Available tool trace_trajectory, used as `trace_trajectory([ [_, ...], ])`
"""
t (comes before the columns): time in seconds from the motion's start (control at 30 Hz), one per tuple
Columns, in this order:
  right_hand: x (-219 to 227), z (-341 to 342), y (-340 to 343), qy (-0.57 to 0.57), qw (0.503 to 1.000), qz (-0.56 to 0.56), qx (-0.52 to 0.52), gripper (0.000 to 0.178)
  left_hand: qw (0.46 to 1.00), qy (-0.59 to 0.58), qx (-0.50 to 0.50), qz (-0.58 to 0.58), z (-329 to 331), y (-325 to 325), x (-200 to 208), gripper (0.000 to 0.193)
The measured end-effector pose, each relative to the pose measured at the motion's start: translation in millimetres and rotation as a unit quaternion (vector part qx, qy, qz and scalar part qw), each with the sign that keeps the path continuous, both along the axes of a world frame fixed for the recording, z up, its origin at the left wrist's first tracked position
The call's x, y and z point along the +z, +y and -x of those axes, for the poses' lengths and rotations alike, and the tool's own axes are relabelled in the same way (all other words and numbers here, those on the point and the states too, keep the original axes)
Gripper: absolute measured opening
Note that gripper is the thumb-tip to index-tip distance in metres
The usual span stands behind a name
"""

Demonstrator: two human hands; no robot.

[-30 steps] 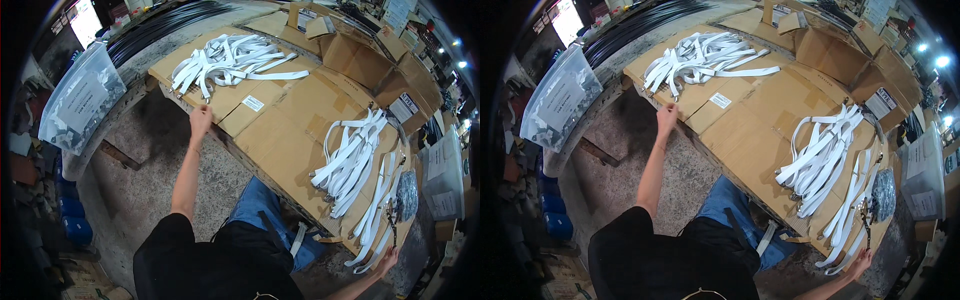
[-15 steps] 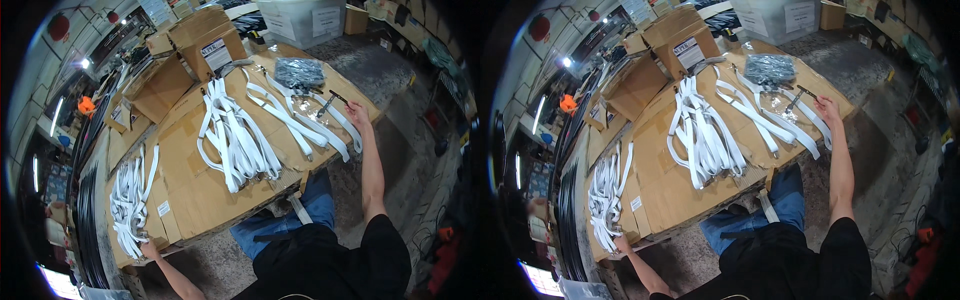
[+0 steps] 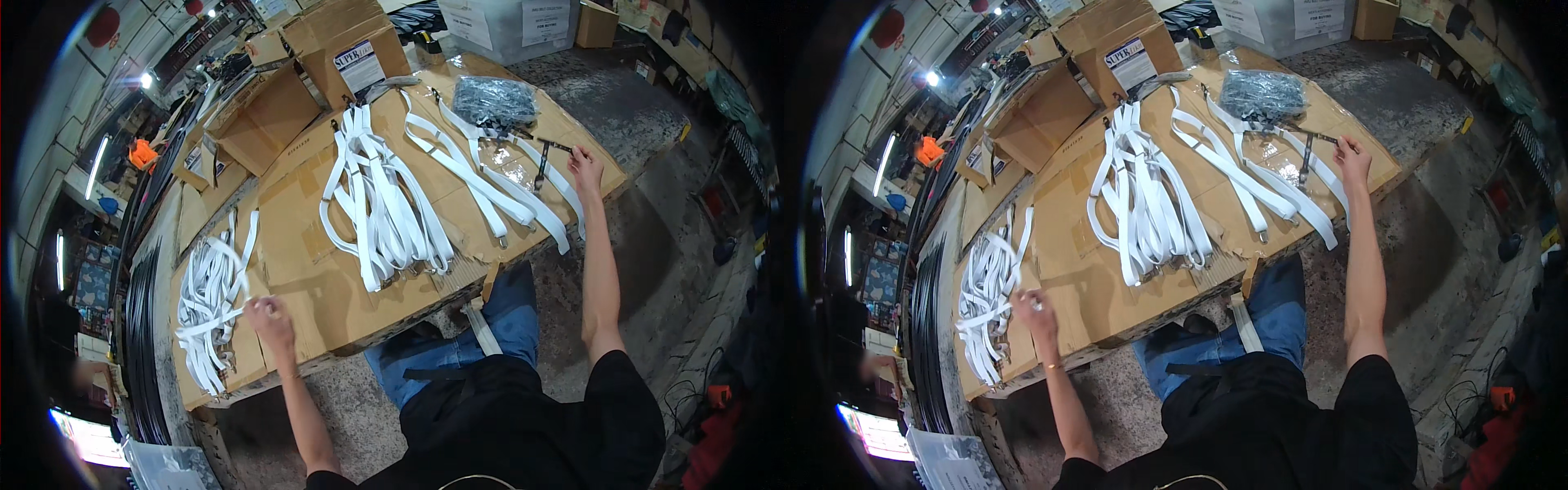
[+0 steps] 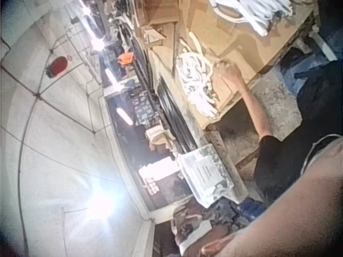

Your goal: Attaching plastic buckles and metal clips to white elastic straps.

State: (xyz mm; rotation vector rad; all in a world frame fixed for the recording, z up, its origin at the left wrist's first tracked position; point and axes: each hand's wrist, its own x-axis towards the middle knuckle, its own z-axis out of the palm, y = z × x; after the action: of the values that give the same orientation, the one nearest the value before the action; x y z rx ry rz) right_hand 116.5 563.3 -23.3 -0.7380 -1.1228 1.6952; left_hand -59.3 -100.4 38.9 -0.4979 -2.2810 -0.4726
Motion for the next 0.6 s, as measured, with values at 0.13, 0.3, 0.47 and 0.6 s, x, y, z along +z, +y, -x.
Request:
trace_trajectory([
  [0.13,11.5,7.1,-21.1,0.007,0.995,0.023,0.100,0.014,0.995,-0.055,-0.054,0.066,-11.8,57.1,-22.8,0.009],
  [0.3,16.9,4.5,-21.0,-0.090,0.986,0.030,0.136,0.015,0.973,-0.190,-0.132,-0.022,-6.4,68.0,-58.4,0.015],
  [0.47,19.7,-2.7,-33.7,-0.051,0.993,0.018,0.102,0.012,0.958,-0.231,-0.142,-0.093,-11.8,72.7,-52.5,0.016],
  [0.6,21.2,-5.8,-47.0,-0.027,0.988,0.036,0.151,0.011,0.959,-0.231,-0.134,-0.092,-5.5,65.4,-63.2,0.017],
])
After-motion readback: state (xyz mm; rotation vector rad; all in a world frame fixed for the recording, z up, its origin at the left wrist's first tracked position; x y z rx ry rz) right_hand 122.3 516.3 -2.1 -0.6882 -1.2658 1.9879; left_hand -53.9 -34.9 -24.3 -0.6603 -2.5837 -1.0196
